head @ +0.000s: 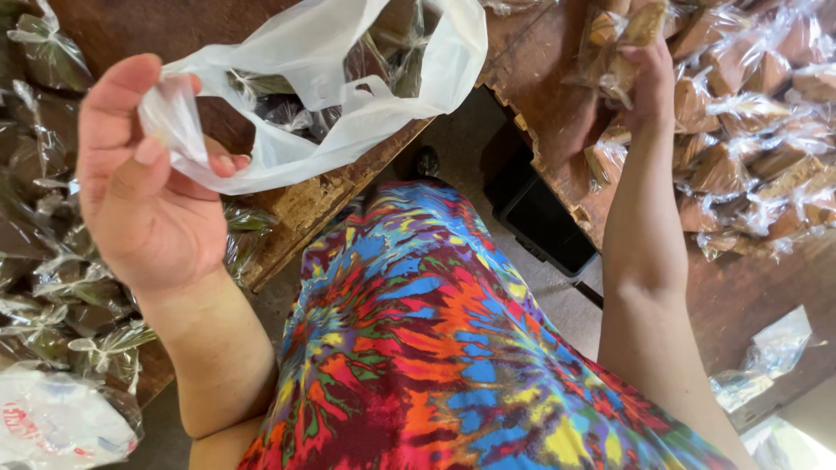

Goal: The person takes individually wrapped dark and light colored triangular food items from a table and places them into a clear plastic bag, then ties the bag closed with a knot.

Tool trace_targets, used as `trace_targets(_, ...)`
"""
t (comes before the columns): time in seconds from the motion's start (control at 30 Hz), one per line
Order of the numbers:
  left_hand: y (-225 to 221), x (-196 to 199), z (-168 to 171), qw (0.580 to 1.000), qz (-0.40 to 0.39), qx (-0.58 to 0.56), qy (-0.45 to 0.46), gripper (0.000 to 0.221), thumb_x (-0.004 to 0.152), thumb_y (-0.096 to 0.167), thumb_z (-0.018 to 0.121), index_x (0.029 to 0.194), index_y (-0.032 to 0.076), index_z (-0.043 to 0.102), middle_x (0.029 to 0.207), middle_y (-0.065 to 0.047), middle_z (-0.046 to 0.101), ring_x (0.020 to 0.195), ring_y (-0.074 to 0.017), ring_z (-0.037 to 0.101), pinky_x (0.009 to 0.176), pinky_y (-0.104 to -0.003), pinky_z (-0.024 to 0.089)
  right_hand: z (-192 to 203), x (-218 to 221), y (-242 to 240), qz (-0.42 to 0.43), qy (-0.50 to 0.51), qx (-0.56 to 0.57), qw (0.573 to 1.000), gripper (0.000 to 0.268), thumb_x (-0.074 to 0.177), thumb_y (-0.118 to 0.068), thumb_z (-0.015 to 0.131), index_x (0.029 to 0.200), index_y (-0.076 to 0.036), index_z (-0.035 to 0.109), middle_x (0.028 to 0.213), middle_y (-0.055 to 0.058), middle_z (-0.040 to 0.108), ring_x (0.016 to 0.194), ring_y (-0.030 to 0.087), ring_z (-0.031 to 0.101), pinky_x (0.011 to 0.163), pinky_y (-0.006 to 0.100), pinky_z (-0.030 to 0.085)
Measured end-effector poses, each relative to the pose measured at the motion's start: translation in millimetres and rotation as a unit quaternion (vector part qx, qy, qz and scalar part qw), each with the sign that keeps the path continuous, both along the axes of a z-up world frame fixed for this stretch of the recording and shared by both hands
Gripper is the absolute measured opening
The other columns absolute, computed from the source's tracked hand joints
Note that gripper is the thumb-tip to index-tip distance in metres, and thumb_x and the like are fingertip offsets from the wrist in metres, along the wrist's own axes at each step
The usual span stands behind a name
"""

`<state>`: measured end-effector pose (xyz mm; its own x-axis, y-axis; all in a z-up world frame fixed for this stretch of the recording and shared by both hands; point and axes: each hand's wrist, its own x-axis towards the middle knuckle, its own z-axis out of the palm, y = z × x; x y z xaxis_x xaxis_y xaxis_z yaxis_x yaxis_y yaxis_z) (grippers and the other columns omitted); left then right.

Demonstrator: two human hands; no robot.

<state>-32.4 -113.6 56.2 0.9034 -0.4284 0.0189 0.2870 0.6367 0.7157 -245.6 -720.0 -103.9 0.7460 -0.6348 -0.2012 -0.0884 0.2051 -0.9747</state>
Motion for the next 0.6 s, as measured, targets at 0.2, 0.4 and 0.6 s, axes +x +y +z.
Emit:
trace_targets(0.2, -4, -5, 2, 0.999, -0.015, -0.025, 0.033, 0.065, 0.097, 0.012, 0.065, 0.152, -0.013, 0.039, 0.139, -0.027, 0.055, 0.094, -0.0276, 0.072, 0.079, -0.040, 0.062, 5, -27, 49, -0.028, -0.169, 0.215, 0.961, 0.053, 0.085, -0.028, 0.067, 0.129, 0.001, 0.061, 0.118, 0.016, 0.070, 0.106, 0.031, 0.070, 0.090, 0.045, 0.061)
trace_targets(0.4, -2, -14, -9, 0.997, -0.060, 0.006, -0.057, 0.076, 0.102, 0.027, 0.073, 0.159, -0.009, 0.037, 0.160, -0.019, 0.044, 0.116, -0.0195, 0.068, 0.091, -0.035, 0.062, 143, -11, 134, 0.173, -0.229, 0.073, 0.955, 0.055, 0.089, -0.048, 0.063, 0.119, -0.001, 0.058, 0.118, 0.019, 0.064, 0.105, 0.031, 0.065, 0.090, 0.041, 0.054)
trace_targets(0.6, 6, -11, -13, 0.992, -0.105, 0.022, -0.071, 0.088, 0.098, 0.037, 0.078, 0.160, -0.007, 0.034, 0.167, -0.017, 0.038, 0.118, -0.0185, 0.065, 0.092, -0.033, 0.061, 272, 68, 285, 0.350, -0.105, -0.387, 0.847, 0.054, 0.087, -0.052, 0.069, 0.105, -0.002, 0.063, 0.115, 0.017, 0.066, 0.102, 0.032, 0.067, 0.087, 0.037, 0.051)
